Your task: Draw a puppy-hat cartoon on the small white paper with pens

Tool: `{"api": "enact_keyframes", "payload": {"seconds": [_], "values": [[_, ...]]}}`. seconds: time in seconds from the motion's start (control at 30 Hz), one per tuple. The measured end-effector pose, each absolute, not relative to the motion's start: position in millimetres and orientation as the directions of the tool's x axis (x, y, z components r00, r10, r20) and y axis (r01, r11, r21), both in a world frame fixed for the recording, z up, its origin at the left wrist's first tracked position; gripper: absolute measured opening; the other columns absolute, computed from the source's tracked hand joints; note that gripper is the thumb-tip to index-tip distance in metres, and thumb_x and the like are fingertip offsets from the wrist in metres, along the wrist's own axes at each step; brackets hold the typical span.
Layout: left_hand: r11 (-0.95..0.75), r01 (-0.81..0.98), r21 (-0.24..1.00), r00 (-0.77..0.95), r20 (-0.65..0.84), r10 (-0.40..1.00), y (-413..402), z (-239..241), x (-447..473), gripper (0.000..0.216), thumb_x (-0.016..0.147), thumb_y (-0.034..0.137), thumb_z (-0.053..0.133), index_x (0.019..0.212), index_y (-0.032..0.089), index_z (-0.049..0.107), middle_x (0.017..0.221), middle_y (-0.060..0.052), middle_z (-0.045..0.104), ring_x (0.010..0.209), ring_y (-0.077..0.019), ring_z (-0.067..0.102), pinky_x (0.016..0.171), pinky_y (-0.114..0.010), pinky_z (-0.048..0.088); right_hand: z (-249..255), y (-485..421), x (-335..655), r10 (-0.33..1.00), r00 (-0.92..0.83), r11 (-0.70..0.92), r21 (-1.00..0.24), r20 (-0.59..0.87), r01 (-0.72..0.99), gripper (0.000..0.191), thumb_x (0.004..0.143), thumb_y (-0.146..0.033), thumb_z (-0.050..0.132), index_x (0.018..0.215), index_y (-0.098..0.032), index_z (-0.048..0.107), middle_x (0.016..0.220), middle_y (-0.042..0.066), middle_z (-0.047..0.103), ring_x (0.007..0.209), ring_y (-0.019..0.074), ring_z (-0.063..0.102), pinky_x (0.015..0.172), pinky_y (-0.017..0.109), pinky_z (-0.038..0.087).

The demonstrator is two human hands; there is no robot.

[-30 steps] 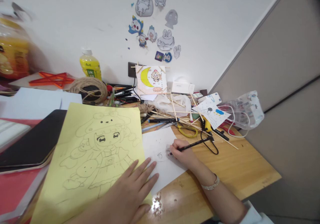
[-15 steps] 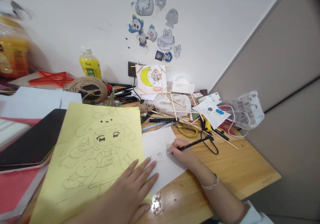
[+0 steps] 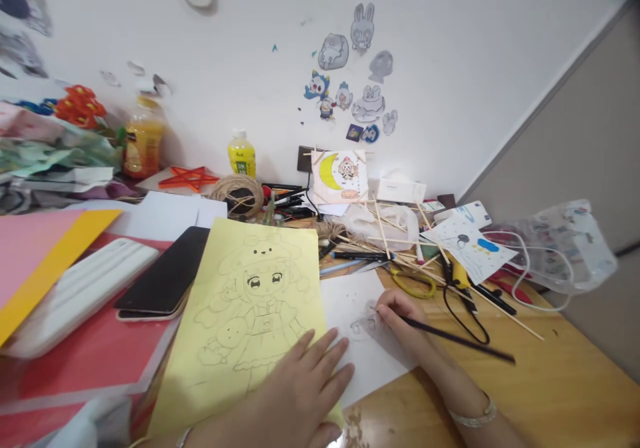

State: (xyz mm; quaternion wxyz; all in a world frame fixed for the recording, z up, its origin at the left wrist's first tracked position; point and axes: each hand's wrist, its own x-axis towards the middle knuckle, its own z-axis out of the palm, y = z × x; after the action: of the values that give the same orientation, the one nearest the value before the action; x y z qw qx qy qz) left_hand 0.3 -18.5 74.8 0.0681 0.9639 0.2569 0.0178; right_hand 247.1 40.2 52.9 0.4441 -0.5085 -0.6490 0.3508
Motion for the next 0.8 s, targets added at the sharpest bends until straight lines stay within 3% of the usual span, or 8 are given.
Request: {"api": "enact_keyframes", "payload": {"seconds": [0.1,0.27,0.63,0.8], "values": [[-0.868,0.479,0.13,0.868,0.072,0.491,-19,66,-3,0.061,0.086,0.033,0.067,0.14,0.013,0.046,0.149,-0.018,0.035,0.137,-0.0386,0.031,0.107,-0.058,0.032,49,40,247,0.989,-0.055,0.145,-0.864,0.135,0.482,0.033,0.075,-0.042,0.059,0.052,-0.022,0.047,0.051,-0.002,0.048,0.048,0.0126,0.042,0.047,0.025,0.033],[-0.876,0.467,0.115,0.865,0.143,0.48,-17,48,-5,0.063,0.085,0.03,0.067,0.142,0.016,0.043,0.15,-0.018,0.035,0.138,-0.0379,0.03,0.108,-0.058,0.029,48,43,247,0.985,-0.049,0.155,-0.709,0.168,0.689,0.034,0.077,-0.034,0.049,0.047,-0.023,0.036,0.049,-0.002,0.044,0.05,0.0133,0.042,0.049,0.026,0.029],[-0.871,0.479,0.112,0.869,0.08,0.488,-14,47,-1,0.064,0.083,0.028,0.066,0.141,0.015,0.044,0.15,-0.02,0.033,0.136,-0.04,0.033,0.105,-0.06,0.033,50,44,249,0.968,-0.172,0.25,-0.638,0.183,0.729,0.034,0.079,-0.029,0.049,0.05,-0.023,0.031,0.048,-0.005,0.038,0.049,0.0115,0.036,0.048,0.026,0.025],[-0.865,0.488,0.12,0.854,0.138,0.501,-16,41,0,0.065,0.082,0.026,0.065,0.143,0.017,0.042,0.153,-0.017,0.028,0.139,-0.0378,0.027,0.108,-0.059,0.029,50,44,249,0.967,-0.161,0.251,-0.657,0.196,0.71,0.033,0.078,-0.028,0.047,0.05,-0.023,0.03,0.048,-0.005,0.036,0.048,0.011,0.033,0.047,0.025,0.024]]}}
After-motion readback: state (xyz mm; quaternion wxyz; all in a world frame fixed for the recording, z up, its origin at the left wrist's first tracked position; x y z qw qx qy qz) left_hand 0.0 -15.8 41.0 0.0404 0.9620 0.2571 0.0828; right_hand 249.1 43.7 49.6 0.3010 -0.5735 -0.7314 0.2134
